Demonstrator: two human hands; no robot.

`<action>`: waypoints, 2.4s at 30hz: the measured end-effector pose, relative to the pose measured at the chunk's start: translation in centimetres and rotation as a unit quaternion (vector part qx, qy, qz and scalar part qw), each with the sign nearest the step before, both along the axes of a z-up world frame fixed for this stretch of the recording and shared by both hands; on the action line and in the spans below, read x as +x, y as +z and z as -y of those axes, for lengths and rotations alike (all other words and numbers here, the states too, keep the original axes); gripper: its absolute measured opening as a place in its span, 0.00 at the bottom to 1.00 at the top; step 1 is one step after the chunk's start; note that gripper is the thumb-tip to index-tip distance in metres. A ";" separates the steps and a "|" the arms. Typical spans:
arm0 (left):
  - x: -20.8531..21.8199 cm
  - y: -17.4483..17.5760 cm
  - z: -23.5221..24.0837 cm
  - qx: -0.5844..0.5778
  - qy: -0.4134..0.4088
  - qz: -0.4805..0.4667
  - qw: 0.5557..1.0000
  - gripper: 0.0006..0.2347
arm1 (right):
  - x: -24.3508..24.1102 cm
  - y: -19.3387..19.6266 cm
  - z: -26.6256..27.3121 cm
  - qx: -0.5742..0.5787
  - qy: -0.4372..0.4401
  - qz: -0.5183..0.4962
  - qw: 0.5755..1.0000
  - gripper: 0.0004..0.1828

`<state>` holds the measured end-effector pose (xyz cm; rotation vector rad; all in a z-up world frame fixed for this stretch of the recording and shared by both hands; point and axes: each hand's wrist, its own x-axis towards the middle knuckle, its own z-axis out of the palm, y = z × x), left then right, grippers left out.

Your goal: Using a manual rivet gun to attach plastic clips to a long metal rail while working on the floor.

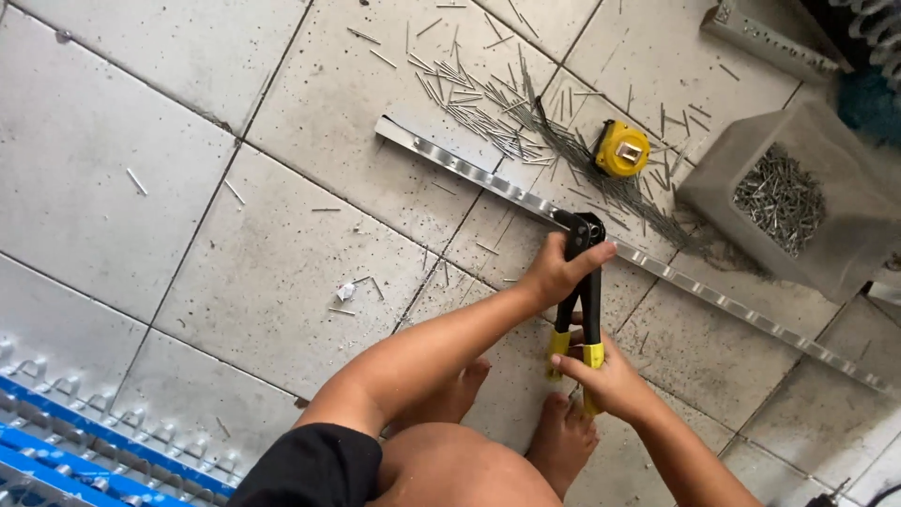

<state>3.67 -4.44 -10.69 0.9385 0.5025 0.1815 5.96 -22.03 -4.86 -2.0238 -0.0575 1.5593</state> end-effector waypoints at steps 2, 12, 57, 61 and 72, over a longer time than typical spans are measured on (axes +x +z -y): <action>0.2 -0.2 -0.2 -0.013 -0.001 0.007 1.000 0.19 | 0.4 1.3 -1.3 -0.036 0.022 0.011 0.999 0.38; 0.9 0.2 0.2 -0.048 0.041 0.050 0.997 0.17 | 4.6 6.0 -3.4 -0.143 0.084 0.022 0.986 0.17; 0.2 -1.8 4.7 -0.300 0.138 -0.041 0.943 0.30 | 4.9 8.5 -3.1 -0.122 0.265 0.067 0.954 0.37; 1.4 -3.7 5.5 -0.274 0.127 -0.086 0.949 0.29 | 2.2 -2.0 1.5 -0.169 0.161 0.166 0.958 0.28; 3.0 -3.8 7.2 -0.329 0.104 -0.070 0.936 0.32 | 3.2 5.5 -0.2 -0.163 0.128 0.099 0.973 0.29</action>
